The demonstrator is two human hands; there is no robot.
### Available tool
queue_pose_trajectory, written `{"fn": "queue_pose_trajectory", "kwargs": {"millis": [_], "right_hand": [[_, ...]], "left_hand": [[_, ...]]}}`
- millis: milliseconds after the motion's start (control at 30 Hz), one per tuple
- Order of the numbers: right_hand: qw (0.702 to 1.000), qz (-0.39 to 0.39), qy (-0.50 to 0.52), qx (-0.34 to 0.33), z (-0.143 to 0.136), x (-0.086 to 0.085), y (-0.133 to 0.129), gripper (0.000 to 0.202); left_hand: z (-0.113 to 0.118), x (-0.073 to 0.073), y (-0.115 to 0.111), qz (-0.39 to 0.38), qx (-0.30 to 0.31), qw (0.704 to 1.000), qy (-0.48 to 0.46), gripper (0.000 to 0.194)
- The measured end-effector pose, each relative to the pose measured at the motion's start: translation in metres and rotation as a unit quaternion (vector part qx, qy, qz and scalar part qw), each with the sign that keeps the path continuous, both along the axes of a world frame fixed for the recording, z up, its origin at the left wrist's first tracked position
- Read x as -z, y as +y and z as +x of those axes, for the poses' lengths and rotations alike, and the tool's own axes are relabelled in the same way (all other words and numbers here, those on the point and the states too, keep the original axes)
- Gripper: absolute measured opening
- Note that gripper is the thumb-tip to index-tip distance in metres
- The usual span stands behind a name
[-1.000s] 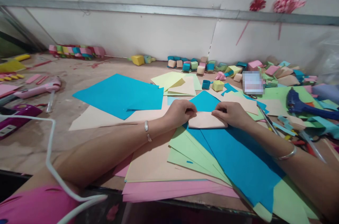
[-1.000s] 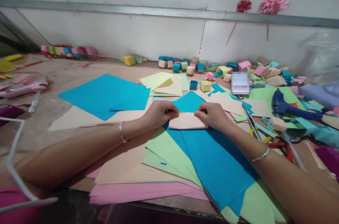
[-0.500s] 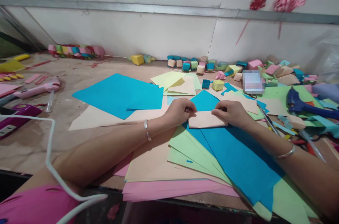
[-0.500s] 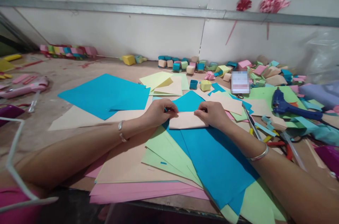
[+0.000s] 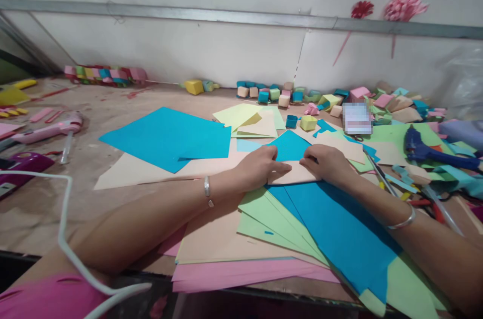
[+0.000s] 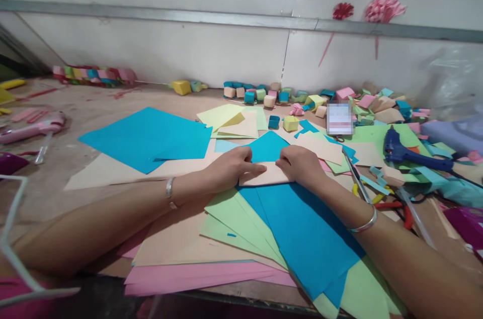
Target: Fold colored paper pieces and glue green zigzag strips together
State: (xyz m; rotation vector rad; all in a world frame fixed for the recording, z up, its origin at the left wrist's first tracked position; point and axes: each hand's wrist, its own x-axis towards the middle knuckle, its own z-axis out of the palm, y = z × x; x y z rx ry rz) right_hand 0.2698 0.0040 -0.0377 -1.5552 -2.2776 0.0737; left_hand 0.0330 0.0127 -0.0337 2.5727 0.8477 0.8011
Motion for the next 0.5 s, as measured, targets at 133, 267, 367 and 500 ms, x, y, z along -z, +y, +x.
{"fn": "queue_pose_trajectory", "kwargs": {"millis": [133, 267, 367, 500], "right_hand": [[1.000, 0.001, -0.006, -0.003, 0.000, 0.001, 0.001, 0.018], [1.000, 0.000, -0.004, -0.001, 0.001, 0.002, 0.002, 0.018], [1.000, 0.000, -0.004, 0.001, 0.001, 0.003, 0.003, 0.017], [1.000, -0.002, -0.005, -0.002, 0.002, 0.003, 0.003, 0.017]], "left_hand": [[-0.001, -0.002, 0.002, 0.062, 0.065, 0.994, 0.066, 0.017], [-0.004, -0.007, 0.013, 0.036, 0.140, 0.983, 0.111, 0.021], [-0.003, -0.010, 0.020, 0.006, 0.164, 0.981, 0.103, 0.025], [0.002, -0.004, 0.019, 0.034, 0.120, 0.989, 0.080, 0.035]]}}
